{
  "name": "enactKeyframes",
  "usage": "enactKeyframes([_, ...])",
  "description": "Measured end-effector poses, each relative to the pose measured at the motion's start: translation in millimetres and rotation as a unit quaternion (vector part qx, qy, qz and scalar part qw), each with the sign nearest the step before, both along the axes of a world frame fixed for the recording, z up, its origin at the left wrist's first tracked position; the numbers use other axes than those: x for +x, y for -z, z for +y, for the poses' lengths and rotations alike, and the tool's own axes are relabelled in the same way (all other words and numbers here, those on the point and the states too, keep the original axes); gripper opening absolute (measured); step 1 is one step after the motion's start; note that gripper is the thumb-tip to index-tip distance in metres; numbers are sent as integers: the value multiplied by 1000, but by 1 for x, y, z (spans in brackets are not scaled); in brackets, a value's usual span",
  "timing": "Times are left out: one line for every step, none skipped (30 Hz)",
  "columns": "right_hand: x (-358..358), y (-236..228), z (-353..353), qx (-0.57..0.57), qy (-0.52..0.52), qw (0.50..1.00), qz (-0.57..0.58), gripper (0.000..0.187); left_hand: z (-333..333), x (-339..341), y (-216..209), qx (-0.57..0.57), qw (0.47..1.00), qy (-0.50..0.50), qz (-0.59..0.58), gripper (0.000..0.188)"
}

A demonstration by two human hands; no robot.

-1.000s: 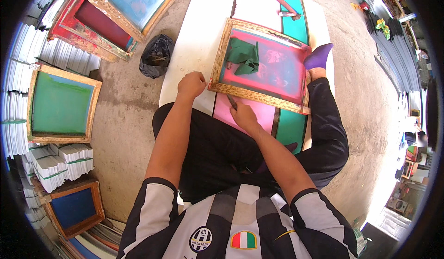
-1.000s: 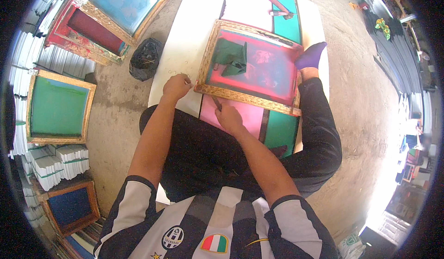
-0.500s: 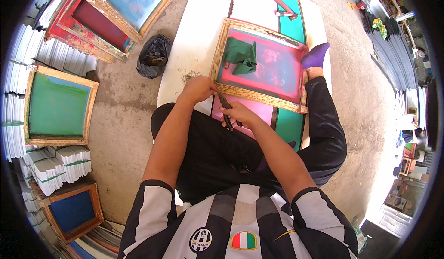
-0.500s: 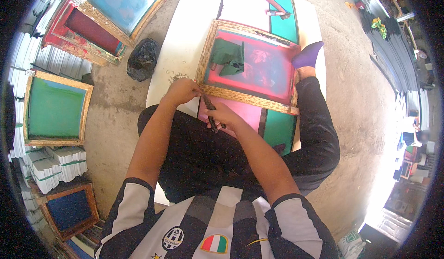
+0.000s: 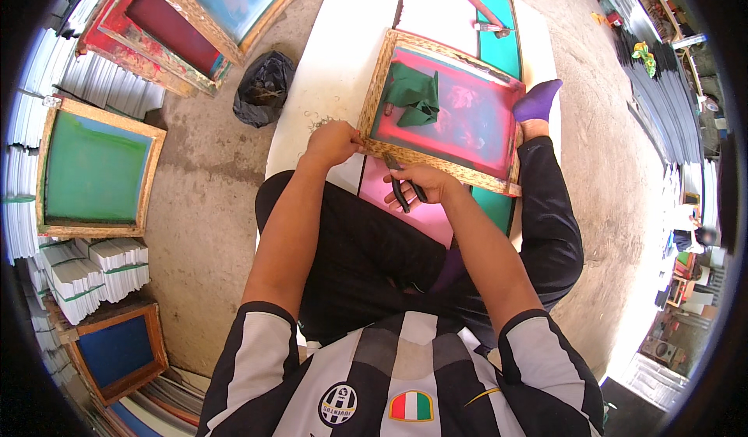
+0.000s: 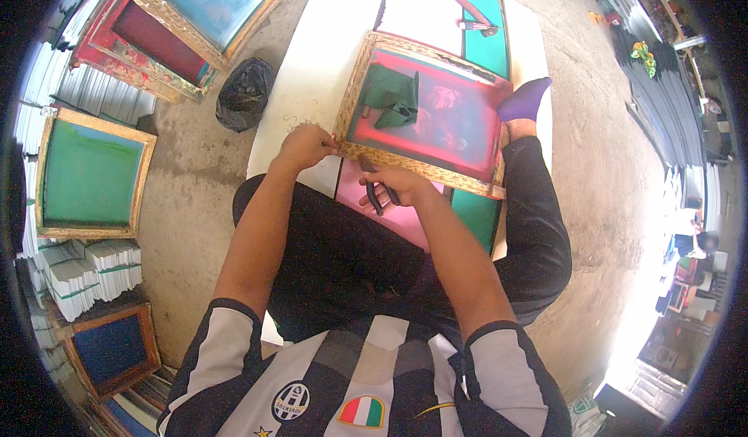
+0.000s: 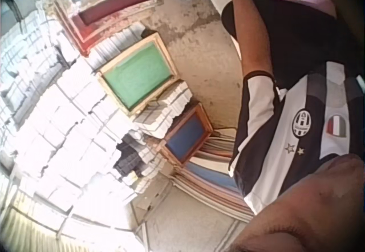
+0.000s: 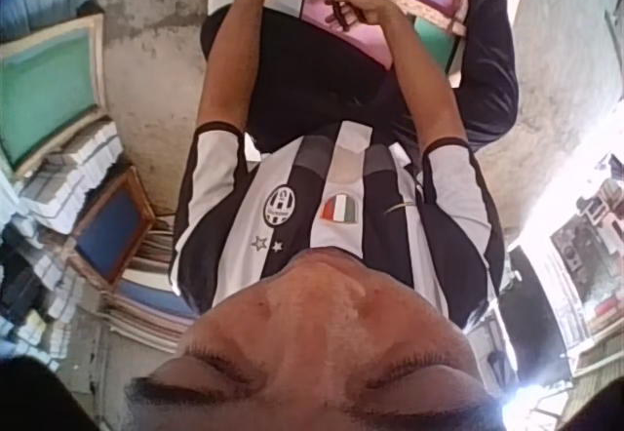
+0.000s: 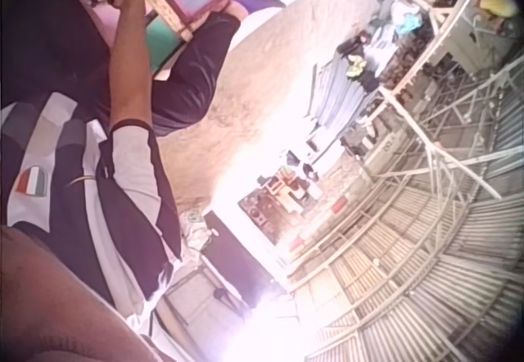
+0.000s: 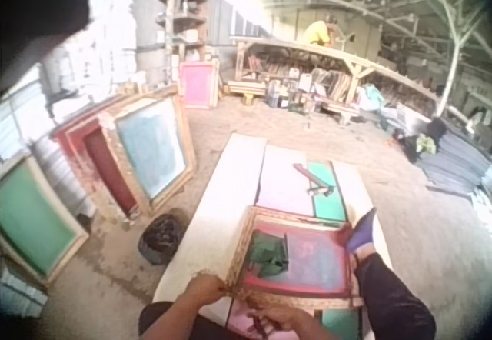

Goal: The person sits on the floor and uses pliers to trim excess material from the edges of a screen printing frame. The person repeatedly pulls and cuts small pieces along the frame border, working on one frame at a time.

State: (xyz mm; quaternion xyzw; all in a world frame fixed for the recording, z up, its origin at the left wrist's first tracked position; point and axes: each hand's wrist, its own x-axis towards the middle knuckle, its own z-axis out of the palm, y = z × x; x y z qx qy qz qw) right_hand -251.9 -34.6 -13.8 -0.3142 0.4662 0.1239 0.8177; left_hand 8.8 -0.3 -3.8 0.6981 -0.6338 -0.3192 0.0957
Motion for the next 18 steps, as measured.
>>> enactKeyframes([-1,-1,-2,6,-6,1000,3,38,0,0,-1,8,1000,-6,3,17])
enactKeyframes([-1,-1,-3,13,-13,1000,6,37,0,1,-2,9,1000,-5,2,17])
enactKeyframes([-5,5,-7,4,-20,1000,14,37,-1,0,-5,8,1000,-1,3,18])
enactKeyframes([-6,14,-9,-3,-28,999,21,38,-2,-1,-7,9,1000,2,2,18])
enactKeyframes([-10,24,-10,-11,-37,999,28,38,-3,-2,-8,9,1000,-5,-18,16])
enactKeyframes([-6,21,-7,-55,-54,996,54,39,-2,-1,-8,11,999,-14,-39,15])
enactKeyframes([-1,20,-2,-99,-71,989,79,40,-2,-1,-7,13,998,-23,-60,13])
enactKeyframes([4,18,4,-143,-87,980,103,40,-2,1,-5,30,995,-52,-75,15])
enactKeyframes([8,22,10,-192,-75,972,109,41,-4,4,-3,45,992,-81,-89,16])
enactKeyframes([9,28,18,-240,-61,962,115,41,-7,5,-2,59,987,-107,-102,18])
enactKeyframes([10,32,26,-288,-46,949,122,41,-9,5,-2,72,984,-121,-110,20])
enactKeyframes([15,31,32,-363,-92,913,163,41,-9,8,-2,87,979,-137,-120,21])
enactKeyframes([19,29,37,-435,-136,867,203,41,-9,9,-2,102,974,-153,-129,23])
enactKeyframes([24,27,43,-502,-178,811,241,40,-8,10,-1,106,973,-154,-136,24])
enactKeyframes([34,12,52,-485,-164,813,275,39,-6,12,3,112,971,-157,-144,25])
enactKeyframes([36,13,57,-494,-154,806,288,39,-7,10,2,115,970,-155,-151,26])
enactKeyframes([38,16,60,-502,-144,798,301,39,-8,7,1,95,970,-161,-153,26])
enactKeyframes([40,15,63,-509,-134,790,313,39,-5,5,-1,76,970,-168,-156,26])
